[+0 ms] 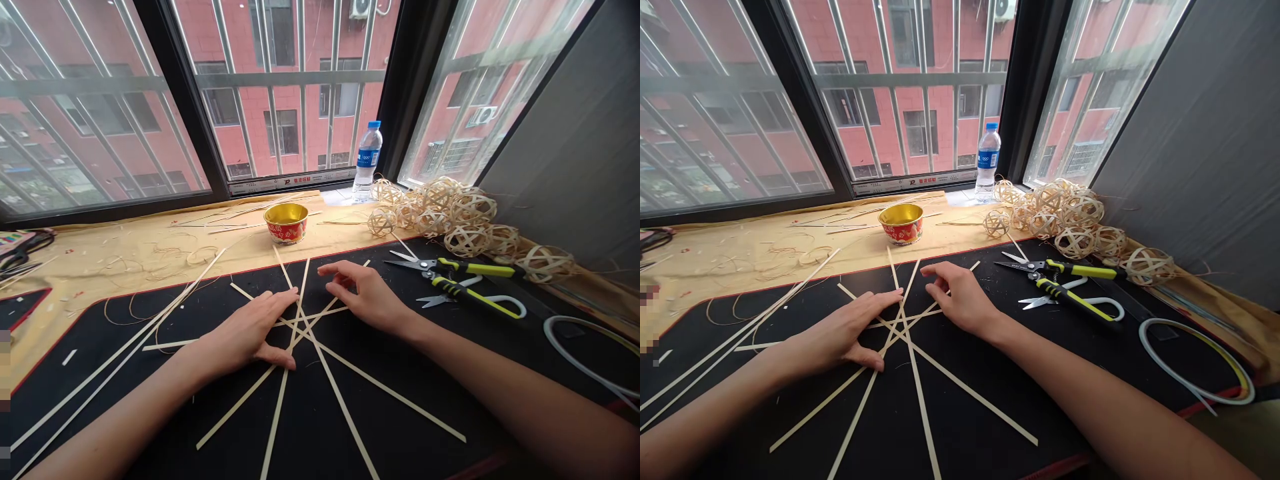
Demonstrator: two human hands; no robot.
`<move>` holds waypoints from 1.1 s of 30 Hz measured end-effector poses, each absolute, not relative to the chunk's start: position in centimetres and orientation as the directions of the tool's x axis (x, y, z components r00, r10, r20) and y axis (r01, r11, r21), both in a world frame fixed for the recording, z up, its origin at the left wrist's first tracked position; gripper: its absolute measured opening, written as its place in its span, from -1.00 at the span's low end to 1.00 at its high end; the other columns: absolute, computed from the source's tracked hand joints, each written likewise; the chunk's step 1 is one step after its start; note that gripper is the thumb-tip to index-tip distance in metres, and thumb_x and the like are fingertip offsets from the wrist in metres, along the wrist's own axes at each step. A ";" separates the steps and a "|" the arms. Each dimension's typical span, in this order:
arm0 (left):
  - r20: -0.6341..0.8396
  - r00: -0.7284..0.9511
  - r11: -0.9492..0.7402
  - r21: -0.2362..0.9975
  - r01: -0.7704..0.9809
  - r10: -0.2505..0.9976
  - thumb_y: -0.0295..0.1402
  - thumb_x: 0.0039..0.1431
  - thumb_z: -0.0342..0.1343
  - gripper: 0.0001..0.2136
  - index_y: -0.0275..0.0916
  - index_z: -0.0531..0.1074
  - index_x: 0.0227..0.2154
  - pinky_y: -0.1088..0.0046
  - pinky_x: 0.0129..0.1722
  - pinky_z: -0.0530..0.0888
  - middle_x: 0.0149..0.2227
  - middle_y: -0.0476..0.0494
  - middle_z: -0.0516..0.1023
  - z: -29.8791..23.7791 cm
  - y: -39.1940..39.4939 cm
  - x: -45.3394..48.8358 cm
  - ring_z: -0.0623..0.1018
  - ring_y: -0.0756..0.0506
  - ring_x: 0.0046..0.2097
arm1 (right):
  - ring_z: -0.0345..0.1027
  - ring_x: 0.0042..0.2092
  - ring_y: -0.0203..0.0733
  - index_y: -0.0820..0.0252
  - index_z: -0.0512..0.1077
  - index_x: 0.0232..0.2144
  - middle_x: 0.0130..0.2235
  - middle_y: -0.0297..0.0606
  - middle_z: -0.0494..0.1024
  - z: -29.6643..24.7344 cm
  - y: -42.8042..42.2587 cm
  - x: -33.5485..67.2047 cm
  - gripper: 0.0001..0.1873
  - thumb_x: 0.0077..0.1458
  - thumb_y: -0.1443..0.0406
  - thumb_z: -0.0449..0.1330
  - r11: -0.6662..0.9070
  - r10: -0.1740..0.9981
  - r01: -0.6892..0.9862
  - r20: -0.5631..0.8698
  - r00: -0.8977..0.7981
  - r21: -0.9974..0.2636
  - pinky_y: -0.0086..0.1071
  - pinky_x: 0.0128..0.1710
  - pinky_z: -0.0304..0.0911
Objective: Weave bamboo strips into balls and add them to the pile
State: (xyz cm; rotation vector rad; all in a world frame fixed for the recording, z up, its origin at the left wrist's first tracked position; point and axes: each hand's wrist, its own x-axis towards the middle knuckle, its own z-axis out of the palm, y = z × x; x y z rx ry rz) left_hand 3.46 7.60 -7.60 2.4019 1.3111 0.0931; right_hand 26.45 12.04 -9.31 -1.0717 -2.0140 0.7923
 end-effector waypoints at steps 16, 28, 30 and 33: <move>-0.114 0.615 -0.547 0.352 0.759 0.780 0.01 -0.08 0.26 -0.24 -0.10 0.20 0.20 0.01 0.18 0.24 0.28 -0.29 0.17 -7.7 8.0 3.3 0.29 -0.33 0.20 | 0.37 -0.24 -0.22 0.17 0.41 -0.05 -0.06 -0.15 0.39 -9.7 11.3 25.9 -0.57 0.02 0.17 0.28 0.574 0.741 0.497 0.153 -0.654 -0.651 -0.28 -0.19 0.36; -0.234 0.576 -0.510 0.286 0.811 0.784 -0.02 -0.04 0.24 -0.20 -0.10 0.10 0.25 -0.02 0.22 0.16 0.34 -0.27 0.01 -7.1 7.8 3.7 0.20 -0.37 0.25 | 0.42 -0.23 -0.17 0.25 0.45 -0.15 -0.15 -0.12 0.52 -8.4 13.5 27.5 -0.65 0.07 0.16 0.21 0.309 0.950 0.435 0.258 -0.174 -0.846 -0.25 -0.17 0.35; -0.232 0.590 -0.527 0.283 0.802 0.773 -0.01 0.02 0.20 -0.26 -0.06 0.11 0.25 -0.01 0.22 0.17 0.35 -0.26 -0.05 -6.8 7.6 3.7 0.16 -0.36 0.27 | 0.41 -0.15 -0.15 0.28 0.43 -0.15 -0.14 -0.10 0.52 -8.1 15.0 28.7 -0.67 0.05 0.22 0.21 0.120 0.983 0.301 0.156 0.100 -0.946 -0.24 -0.10 0.32; -0.182 0.592 -0.546 0.247 0.801 0.785 0.02 0.07 0.12 -0.36 -0.07 0.21 0.20 -0.04 0.18 0.23 0.32 -0.30 0.03 -6.7 7.2 3.9 0.19 -0.39 0.25 | 0.41 -0.13 -0.14 0.33 0.41 -0.19 -0.22 -0.11 0.52 -8.5 16.6 29.9 -0.73 0.06 0.28 0.18 -0.022 0.979 0.190 0.017 0.202 -0.981 -0.24 -0.12 0.32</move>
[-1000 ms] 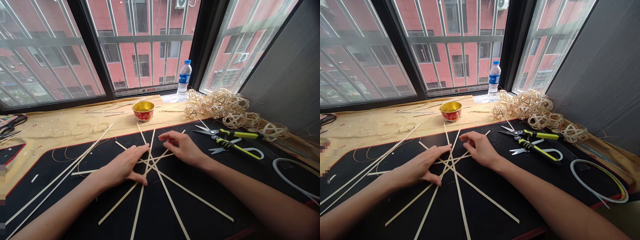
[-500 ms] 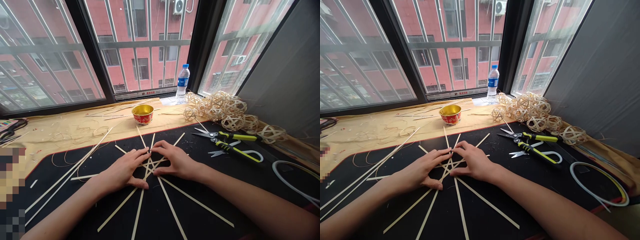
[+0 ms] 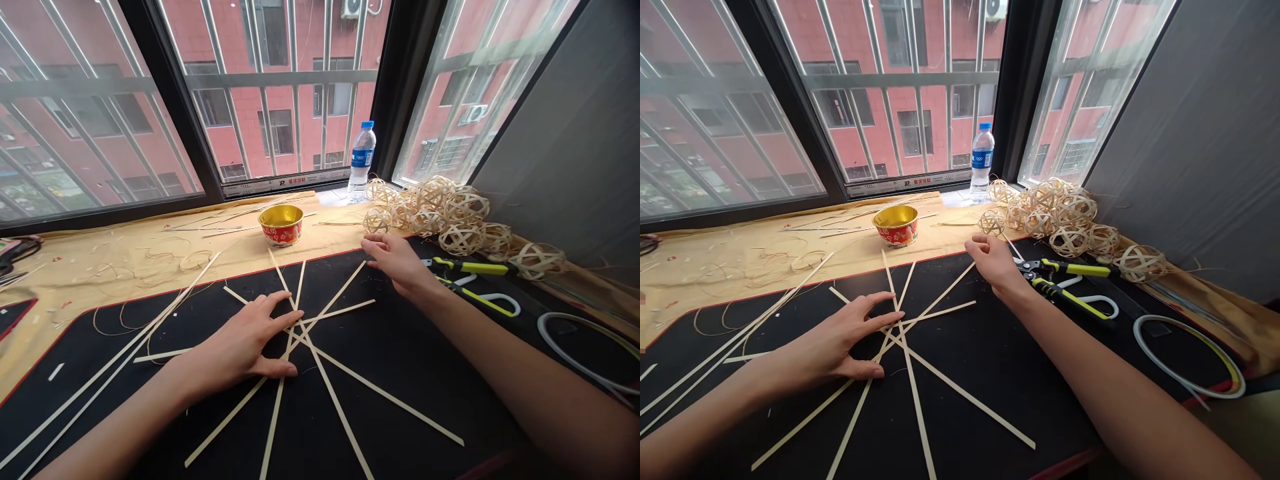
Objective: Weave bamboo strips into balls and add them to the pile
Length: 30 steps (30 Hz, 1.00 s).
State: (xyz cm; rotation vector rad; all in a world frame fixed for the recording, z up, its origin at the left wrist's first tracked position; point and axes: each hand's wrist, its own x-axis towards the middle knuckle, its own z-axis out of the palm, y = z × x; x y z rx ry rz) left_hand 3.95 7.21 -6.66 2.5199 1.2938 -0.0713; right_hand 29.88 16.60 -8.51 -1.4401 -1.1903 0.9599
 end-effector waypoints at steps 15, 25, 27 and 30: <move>0.108 0.809 -0.809 -0.059 0.585 0.578 -0.16 0.30 -0.14 -0.53 -0.33 0.28 0.15 0.08 0.16 0.35 0.22 -0.20 0.29 -8.8 5.7 6.2 0.33 -0.30 0.21 | 0.39 -0.34 -0.36 0.16 0.35 -0.45 -0.41 -0.36 0.43 -8.6 16.7 29.1 -0.92 0.05 0.35 0.20 -0.074 0.963 -0.327 -0.153 0.223 -0.942 -0.47 -0.29 0.40; 0.094 0.813 -0.810 -0.077 0.581 0.575 -0.21 0.33 -0.17 -0.56 -0.34 0.29 0.15 0.12 0.18 0.34 0.22 -0.20 0.27 -8.9 5.7 6.3 0.30 -0.29 0.22 | 0.47 -0.07 -0.11 0.21 0.54 -0.35 -0.04 -0.16 0.55 -8.9 14.5 26.5 -0.77 0.03 0.16 0.25 -0.145 0.968 -0.483 -0.024 -0.249 -0.863 -0.27 -0.05 0.34; 0.094 0.811 -0.809 -0.074 0.583 0.577 -0.21 0.33 -0.18 -0.56 -0.34 0.29 0.15 0.09 0.18 0.34 0.23 -0.20 0.27 -9.0 5.6 6.3 0.29 -0.31 0.23 | 0.48 -0.07 -0.05 0.21 0.56 -0.31 -0.02 -0.14 0.54 -9.0 14.2 26.2 -0.73 -0.04 0.16 0.30 -0.108 0.935 -0.441 0.060 -0.350 -0.891 -0.19 -0.01 0.31; 0.082 0.810 -0.809 -0.055 0.585 0.581 -0.21 0.33 -0.19 -0.55 -0.35 0.28 0.15 0.09 0.18 0.33 0.23 -0.22 0.26 -9.0 5.7 6.3 0.27 -0.31 0.24 | 0.50 -0.10 -0.03 0.13 0.53 -0.16 -0.08 -0.16 0.59 -9.3 14.2 25.7 -0.60 -0.10 0.18 0.36 -0.138 0.895 -0.406 0.062 -0.443 -0.903 -0.11 0.02 0.29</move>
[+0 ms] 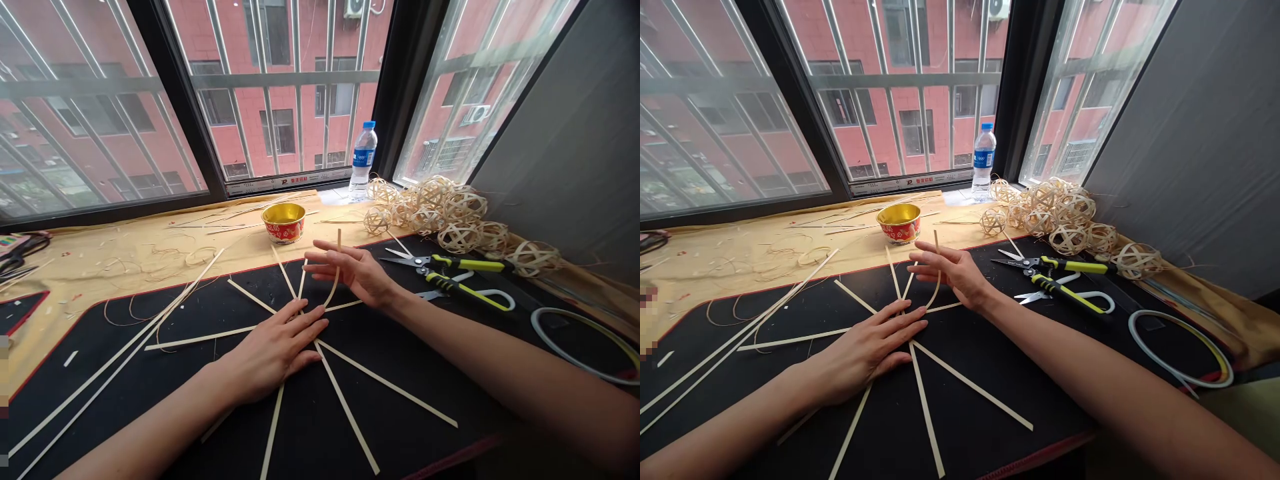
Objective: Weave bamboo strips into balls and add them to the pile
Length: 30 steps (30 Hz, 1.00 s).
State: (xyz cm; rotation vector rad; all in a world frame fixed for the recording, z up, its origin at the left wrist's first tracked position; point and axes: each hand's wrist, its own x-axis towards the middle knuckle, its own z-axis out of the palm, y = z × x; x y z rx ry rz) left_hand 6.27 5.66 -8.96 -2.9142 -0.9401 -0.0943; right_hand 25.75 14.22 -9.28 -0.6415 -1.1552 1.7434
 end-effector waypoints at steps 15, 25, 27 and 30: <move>0.032 0.795 -0.795 -0.008 0.606 0.606 -0.21 0.34 -0.20 -0.55 -0.33 0.26 0.17 0.11 0.18 0.32 0.25 -0.24 0.23 -8.7 5.5 6.4 0.23 -0.31 0.26 | 0.31 0.13 0.04 0.16 0.60 -0.28 -0.03 -0.14 0.55 -9.6 13.6 23.2 -0.63 -0.08 0.05 0.32 0.002 0.831 -0.313 0.175 -0.528 -0.950 -0.08 0.20 0.11; 0.173 0.702 -0.705 0.377 0.601 0.691 -0.18 0.29 -0.09 -0.56 -0.26 0.24 0.16 0.14 0.24 0.24 0.23 -0.29 0.29 -9.0 5.6 5.6 0.25 -0.22 0.26 | 0.44 0.00 -0.08 0.13 0.55 -0.17 -0.08 -0.18 0.59 -10.4 13.6 22.9 -0.52 -0.20 0.11 0.41 -0.165 0.863 -0.386 0.057 -0.502 -0.908 -0.10 0.18 0.14; 0.259 0.513 -0.549 0.615 0.566 0.818 -0.18 0.27 -0.05 -0.56 -0.23 0.24 0.15 0.16 0.23 0.25 0.19 -0.28 0.33 -8.5 6.0 5.3 0.30 -0.20 0.23 | 0.45 -0.01 -0.09 0.14 0.55 -0.18 -0.10 -0.20 0.59 -10.4 13.6 22.7 -0.51 -0.22 0.11 0.42 -0.167 0.868 -0.398 0.057 -0.493 -0.902 -0.12 0.18 0.15; 0.164 0.082 -0.182 0.923 0.340 0.983 -0.18 0.23 0.01 -0.60 -0.26 0.28 0.07 0.18 0.17 0.32 0.07 -0.29 0.44 -7.1 7.7 5.0 0.44 -0.20 0.11 | 0.45 -0.03 -0.09 0.14 0.55 -0.18 -0.11 -0.20 0.60 -10.5 13.6 22.5 -0.50 -0.24 0.12 0.43 -0.172 0.876 -0.409 0.051 -0.479 -0.896 -0.12 0.17 0.16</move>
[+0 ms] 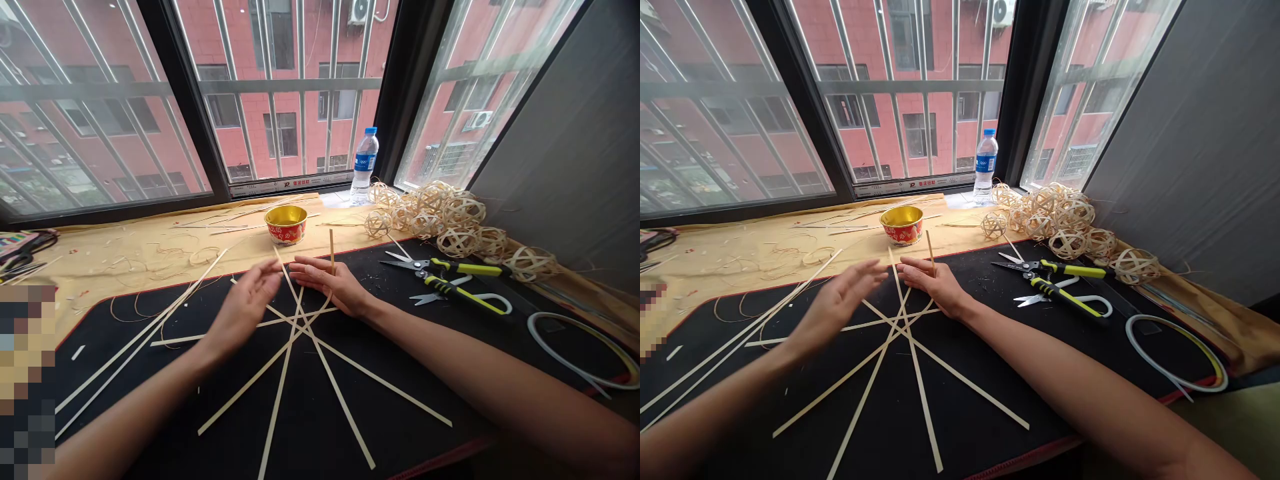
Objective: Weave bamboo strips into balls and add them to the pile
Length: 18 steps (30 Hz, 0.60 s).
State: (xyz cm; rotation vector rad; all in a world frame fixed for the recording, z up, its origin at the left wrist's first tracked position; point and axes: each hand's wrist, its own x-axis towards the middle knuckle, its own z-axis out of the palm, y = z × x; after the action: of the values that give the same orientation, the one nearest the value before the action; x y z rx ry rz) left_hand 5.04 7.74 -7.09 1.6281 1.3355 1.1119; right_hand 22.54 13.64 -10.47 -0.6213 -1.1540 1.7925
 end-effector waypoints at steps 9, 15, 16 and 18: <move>-0.166 -0.222 0.178 0.983 0.035 0.961 -0.16 0.17 0.10 -0.67 -0.32 0.35 -0.14 0.28 -0.19 0.48 -0.21 -0.36 0.53 -6.6 15.9 4.3 0.56 -0.16 -0.23 | 0.34 0.10 -0.04 0.13 0.54 -0.17 -0.05 -0.17 0.56 -10.6 13.9 22.8 -0.54 -0.19 0.13 0.41 -0.160 0.881 -0.407 0.056 -0.470 -0.899 -0.11 0.16 0.18; -0.187 -0.183 0.171 0.980 -0.097 0.965 -0.05 0.24 -0.07 -0.57 -0.36 0.29 -0.07 0.25 -0.19 0.48 -0.33 -0.35 0.55 -6.4 16.7 4.7 0.58 -0.19 -0.25 | 0.33 0.10 -0.04 0.10 0.52 -0.14 0.06 -0.16 0.47 -10.5 13.9 22.8 -0.51 -0.20 0.17 0.42 -0.169 0.882 -0.415 0.051 -0.469 -0.894 -0.10 0.15 0.20; -0.183 -0.184 0.163 0.980 -0.118 0.966 -0.05 0.25 -0.09 -0.57 -0.35 0.29 -0.08 0.24 -0.18 0.48 -0.33 -0.34 0.55 -6.1 16.5 4.8 0.57 -0.19 -0.27 | 0.33 0.11 -0.04 0.09 0.51 -0.12 0.08 -0.15 0.46 -10.5 14.0 22.8 -0.49 -0.19 0.17 0.42 -0.169 0.881 -0.412 0.050 -0.471 -0.895 -0.10 0.15 0.19; -0.155 -0.189 0.128 0.981 -0.149 0.970 -0.08 0.26 -0.10 -0.61 -0.34 0.30 -0.11 0.26 -0.15 0.46 -0.33 -0.31 0.55 -5.4 15.9 5.2 0.57 -0.15 -0.28 | 0.33 0.11 -0.04 0.07 0.48 -0.08 0.10 -0.16 0.44 -10.5 14.0 22.9 -0.46 -0.19 0.16 0.42 -0.176 0.875 -0.408 0.048 -0.482 -0.896 -0.11 0.15 0.19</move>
State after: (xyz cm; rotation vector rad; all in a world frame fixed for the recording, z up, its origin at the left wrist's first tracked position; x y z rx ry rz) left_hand 5.17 15.89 -5.35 0.9018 1.3142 1.3061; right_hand 22.86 13.98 -10.47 -0.6226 -1.1531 1.7970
